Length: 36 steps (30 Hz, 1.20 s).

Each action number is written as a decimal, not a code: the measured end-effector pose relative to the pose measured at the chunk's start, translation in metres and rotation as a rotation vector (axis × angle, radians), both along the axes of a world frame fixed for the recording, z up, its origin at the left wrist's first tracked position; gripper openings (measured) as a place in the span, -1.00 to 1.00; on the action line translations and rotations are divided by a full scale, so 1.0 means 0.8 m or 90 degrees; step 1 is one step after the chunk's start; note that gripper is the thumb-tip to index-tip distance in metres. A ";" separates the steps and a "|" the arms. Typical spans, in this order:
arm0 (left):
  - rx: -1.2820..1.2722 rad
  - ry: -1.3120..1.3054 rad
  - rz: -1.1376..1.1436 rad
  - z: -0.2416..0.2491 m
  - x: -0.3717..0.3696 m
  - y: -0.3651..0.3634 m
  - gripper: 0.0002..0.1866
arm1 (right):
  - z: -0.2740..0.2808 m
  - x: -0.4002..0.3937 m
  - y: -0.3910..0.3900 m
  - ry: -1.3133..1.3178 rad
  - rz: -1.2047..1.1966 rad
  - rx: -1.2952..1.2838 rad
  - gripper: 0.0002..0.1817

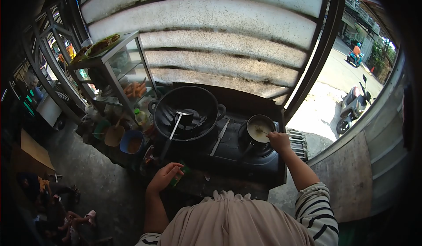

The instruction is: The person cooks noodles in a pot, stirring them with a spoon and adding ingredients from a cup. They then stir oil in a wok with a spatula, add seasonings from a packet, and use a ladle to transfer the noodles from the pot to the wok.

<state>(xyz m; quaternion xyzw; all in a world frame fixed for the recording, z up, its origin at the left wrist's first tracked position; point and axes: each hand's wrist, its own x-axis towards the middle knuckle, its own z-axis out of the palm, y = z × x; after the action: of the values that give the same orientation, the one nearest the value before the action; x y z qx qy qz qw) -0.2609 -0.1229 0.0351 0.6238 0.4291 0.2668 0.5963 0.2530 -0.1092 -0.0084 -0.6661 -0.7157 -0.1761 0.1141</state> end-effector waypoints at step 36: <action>0.002 0.029 -0.010 0.010 -0.016 0.015 -0.61 | 0.047 0.027 -0.046 0.320 -0.174 0.128 -0.64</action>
<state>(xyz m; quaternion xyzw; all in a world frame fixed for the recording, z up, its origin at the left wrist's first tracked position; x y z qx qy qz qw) -0.2739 -0.1110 0.0432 0.6338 0.4372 0.2485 0.5877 0.2747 -0.1458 0.0289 -0.7644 -0.5477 -0.0895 0.3283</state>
